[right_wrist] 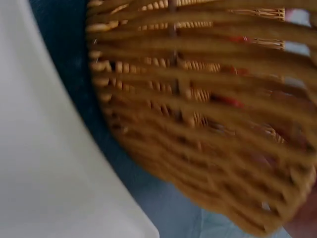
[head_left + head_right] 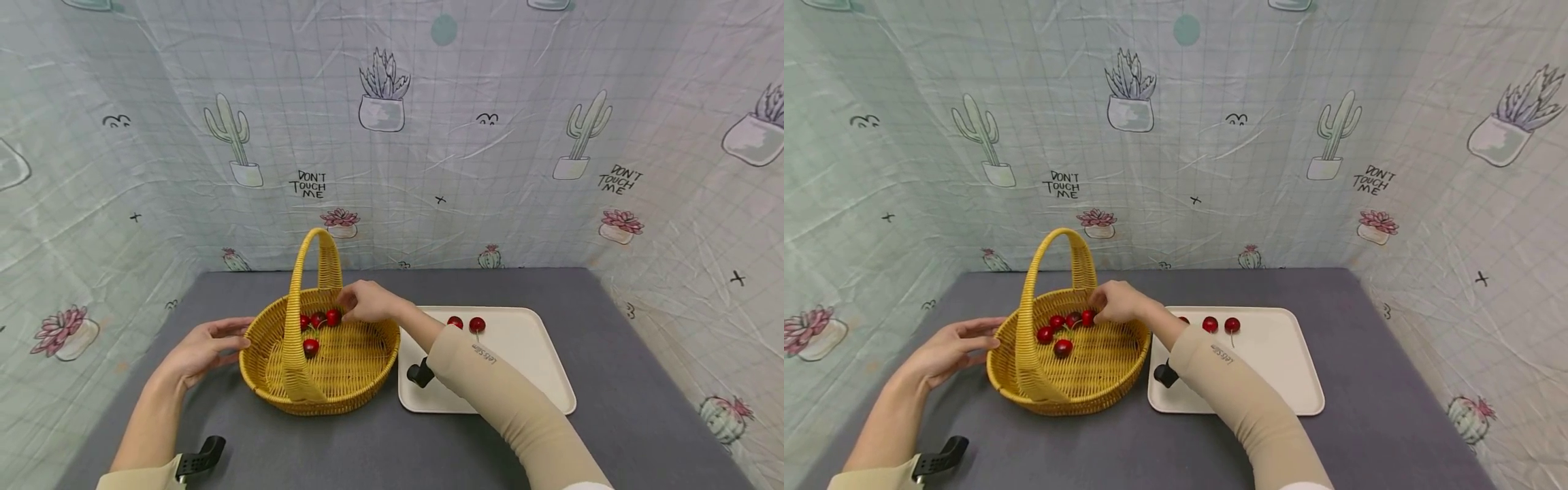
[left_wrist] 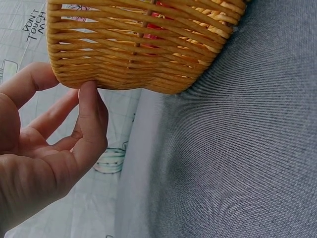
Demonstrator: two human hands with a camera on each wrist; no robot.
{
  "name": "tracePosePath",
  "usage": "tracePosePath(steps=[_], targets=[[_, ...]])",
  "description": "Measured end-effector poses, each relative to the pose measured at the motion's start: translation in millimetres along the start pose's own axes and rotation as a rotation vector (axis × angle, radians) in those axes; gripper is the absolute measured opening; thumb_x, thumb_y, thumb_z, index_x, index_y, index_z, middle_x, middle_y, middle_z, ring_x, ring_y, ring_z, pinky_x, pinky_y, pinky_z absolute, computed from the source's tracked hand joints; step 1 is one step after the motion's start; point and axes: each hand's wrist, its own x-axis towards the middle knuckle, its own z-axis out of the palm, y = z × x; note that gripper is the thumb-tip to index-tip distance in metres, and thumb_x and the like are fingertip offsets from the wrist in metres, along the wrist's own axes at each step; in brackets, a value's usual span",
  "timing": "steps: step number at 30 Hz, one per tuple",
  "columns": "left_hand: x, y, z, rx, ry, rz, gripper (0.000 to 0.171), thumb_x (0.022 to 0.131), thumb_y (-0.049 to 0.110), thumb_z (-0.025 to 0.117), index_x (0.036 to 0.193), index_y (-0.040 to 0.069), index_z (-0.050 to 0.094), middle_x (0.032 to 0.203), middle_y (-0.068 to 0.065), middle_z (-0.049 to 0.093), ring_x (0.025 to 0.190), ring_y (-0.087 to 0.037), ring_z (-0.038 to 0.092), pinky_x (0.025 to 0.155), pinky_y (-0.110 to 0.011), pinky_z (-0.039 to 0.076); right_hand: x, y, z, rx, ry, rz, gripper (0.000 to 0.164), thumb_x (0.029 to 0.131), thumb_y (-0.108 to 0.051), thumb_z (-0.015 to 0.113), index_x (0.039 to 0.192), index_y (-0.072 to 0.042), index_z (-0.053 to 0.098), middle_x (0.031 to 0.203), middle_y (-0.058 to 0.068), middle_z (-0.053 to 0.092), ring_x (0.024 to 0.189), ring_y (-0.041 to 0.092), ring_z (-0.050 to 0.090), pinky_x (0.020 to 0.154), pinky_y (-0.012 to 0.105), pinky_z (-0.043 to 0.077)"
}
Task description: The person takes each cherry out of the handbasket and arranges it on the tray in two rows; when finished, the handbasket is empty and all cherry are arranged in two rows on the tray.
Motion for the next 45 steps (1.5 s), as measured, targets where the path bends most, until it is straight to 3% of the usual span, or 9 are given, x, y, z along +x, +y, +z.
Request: tracePosePath(steps=[12, 22, 28, 36, 45], targets=[[0.9, -1.3, 0.4, 0.006, -0.001, 0.0, 0.068, 0.099, 0.016, 0.071, 0.154, -0.006, 0.039, 0.14, -0.012, 0.057, 0.11, -0.005, 0.062, 0.097, -0.042, 0.055, 12, -1, 16, 0.007, -0.031, 0.007, 0.042, 0.096, -0.008, 0.074, 0.137, -0.006, 0.065, 0.135, 0.008, 0.064, 0.103, 0.015, 0.069, 0.085, 0.026, 0.056], [1.4, 0.4, 0.1, 0.011, -0.003, 0.006, 0.069, 0.099, 0.016, 0.071, 0.155, -0.006, 0.038, 0.147, -0.019, 0.05, 0.11, -0.004, 0.062, 0.097, -0.043, 0.055, 16, -7, 24, -0.145, -0.028, -0.02, 0.042, 0.097, -0.008, 0.072, 0.138, -0.004, 0.065, 0.134, 0.008, 0.065, 0.122, 0.024, 0.06, 0.099, 0.032, 0.051], [1.2, 0.2, 1.0, 0.023, 0.004, 0.002, 0.068, 0.099, 0.016, 0.071, 0.154, -0.006, 0.039, 0.145, -0.018, 0.052, 0.11, -0.005, 0.062, 0.098, -0.044, 0.055, 16, -8, 29, -0.182, -0.034, -0.009, 0.034, 0.097, -0.009, 0.072, 0.13, -0.006, 0.069, 0.126, 0.007, 0.067, 0.115, 0.021, 0.062, 0.094, 0.03, 0.052], [2.9, -0.9, 1.5, 0.024, 0.004, -0.006, 0.066, 0.1, 0.014, 0.069, 0.154, -0.007, 0.038, 0.144, -0.019, 0.052, 0.11, -0.007, 0.062, 0.099, -0.047, 0.054, 15, -4, 35, -0.137, -0.02, 0.003, 0.02, 0.095, -0.014, 0.077, 0.114, -0.009, 0.074, 0.1, -0.001, 0.069, 0.089, 0.011, 0.062, 0.078, 0.026, 0.053], [3.2, -1.2, 2.1, 0.023, 0.016, -0.003, 0.065, 0.1, 0.013, 0.068, 0.155, -0.007, 0.038, 0.141, -0.021, 0.052, 0.11, -0.008, 0.061, 0.099, -0.049, 0.053, 16, -7, 40, -0.145, 0.011, 0.012, 0.022, 0.094, -0.014, 0.078, 0.115, -0.007, 0.073, 0.094, -0.002, 0.068, 0.085, 0.01, 0.063, 0.074, 0.024, 0.053]])
